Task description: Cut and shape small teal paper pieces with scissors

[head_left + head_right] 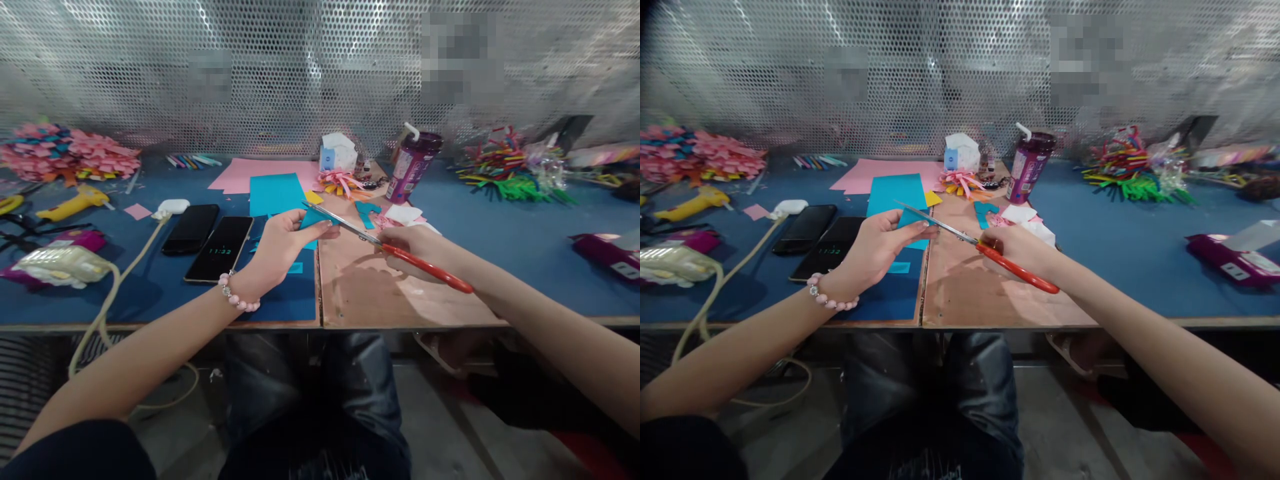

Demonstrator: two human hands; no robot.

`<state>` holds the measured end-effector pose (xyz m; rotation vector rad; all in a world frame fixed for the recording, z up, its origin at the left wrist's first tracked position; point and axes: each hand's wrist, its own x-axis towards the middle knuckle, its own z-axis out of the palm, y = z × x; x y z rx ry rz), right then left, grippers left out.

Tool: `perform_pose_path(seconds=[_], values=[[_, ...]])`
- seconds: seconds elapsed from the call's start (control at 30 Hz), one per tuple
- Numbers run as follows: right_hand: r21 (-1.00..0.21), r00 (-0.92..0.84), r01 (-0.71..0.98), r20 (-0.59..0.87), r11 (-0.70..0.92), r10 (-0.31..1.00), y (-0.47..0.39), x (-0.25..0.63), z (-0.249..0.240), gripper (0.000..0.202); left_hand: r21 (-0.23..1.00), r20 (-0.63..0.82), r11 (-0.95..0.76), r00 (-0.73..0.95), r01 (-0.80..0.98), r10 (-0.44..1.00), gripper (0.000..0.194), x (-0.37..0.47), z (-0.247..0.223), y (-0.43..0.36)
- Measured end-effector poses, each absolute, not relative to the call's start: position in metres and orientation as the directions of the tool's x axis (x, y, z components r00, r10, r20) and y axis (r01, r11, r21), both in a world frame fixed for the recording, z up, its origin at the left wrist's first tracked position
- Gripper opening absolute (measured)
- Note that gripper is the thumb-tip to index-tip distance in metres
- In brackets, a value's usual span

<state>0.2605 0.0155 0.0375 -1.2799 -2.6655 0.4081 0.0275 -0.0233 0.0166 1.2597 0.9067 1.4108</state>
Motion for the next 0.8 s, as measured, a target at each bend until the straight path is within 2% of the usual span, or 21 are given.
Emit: perform_pose_path(seconds=[0.33,0.8], values=[[-0.302,-0.623,0.736,0.050,0.606,0.781,0.0148,0.2615,0.0364,0.018,0.964,0.230,-0.221,0.048,-0.148,0.972,0.020,0.0269,0.0152,-0.0223],[-0.291,-0.629,0.736,0.042,0.611,0.777,0.0153,0.2641,0.0341,0.015,0.959,0.224,-0.210,0.056,-0.192,0.973,0.018,0.0270,0.0110,-0.0214]])
